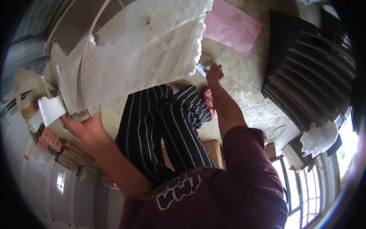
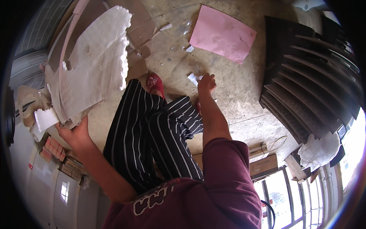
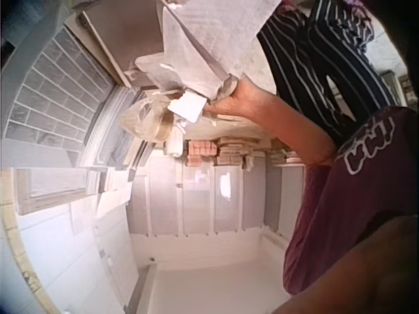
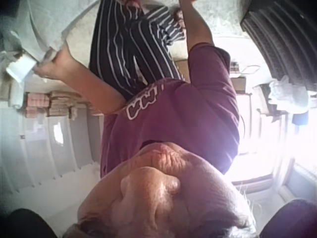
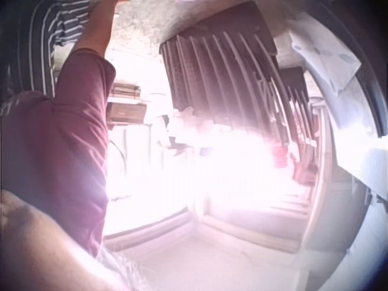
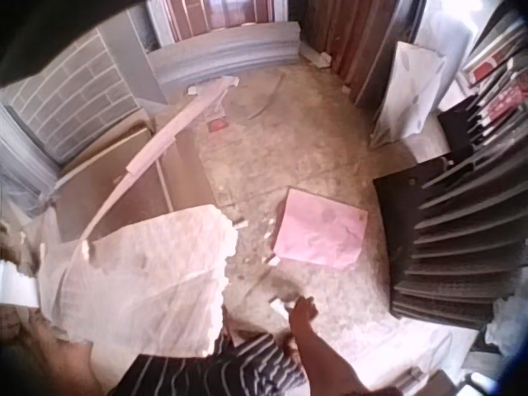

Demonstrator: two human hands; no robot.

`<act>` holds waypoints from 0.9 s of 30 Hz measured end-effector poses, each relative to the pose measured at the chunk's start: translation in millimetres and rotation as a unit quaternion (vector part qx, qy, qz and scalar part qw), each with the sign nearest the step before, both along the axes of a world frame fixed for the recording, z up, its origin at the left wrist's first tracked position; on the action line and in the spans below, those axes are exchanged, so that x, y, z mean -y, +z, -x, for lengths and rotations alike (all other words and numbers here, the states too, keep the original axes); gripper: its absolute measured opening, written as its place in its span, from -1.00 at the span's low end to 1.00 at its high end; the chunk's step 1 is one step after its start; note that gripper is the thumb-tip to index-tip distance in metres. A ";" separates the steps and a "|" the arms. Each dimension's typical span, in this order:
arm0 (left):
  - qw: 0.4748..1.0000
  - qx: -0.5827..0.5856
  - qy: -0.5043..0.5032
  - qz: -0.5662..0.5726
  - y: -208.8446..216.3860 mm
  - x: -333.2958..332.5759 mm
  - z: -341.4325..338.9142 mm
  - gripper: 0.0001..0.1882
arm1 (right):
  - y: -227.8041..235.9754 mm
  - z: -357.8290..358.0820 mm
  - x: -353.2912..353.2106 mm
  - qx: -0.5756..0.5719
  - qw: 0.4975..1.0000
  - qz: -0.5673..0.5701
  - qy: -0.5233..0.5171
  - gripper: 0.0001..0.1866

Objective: The person picks up several white strips and a piece of pink paper from the floor and bundles them together using a plastic tie.

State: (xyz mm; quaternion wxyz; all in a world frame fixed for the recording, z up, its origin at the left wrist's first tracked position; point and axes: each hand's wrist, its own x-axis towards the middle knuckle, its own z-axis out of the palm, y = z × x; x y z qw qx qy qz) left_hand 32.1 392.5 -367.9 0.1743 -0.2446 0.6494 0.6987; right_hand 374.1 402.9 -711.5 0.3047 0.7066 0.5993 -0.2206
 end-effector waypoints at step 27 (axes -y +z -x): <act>0.989 -0.061 -0.130 0.036 -0.5 11.1 -16.5 -0.53 | 6.7 59.1 -193.5 -0.135 0.827 -0.093 0.537 -0.87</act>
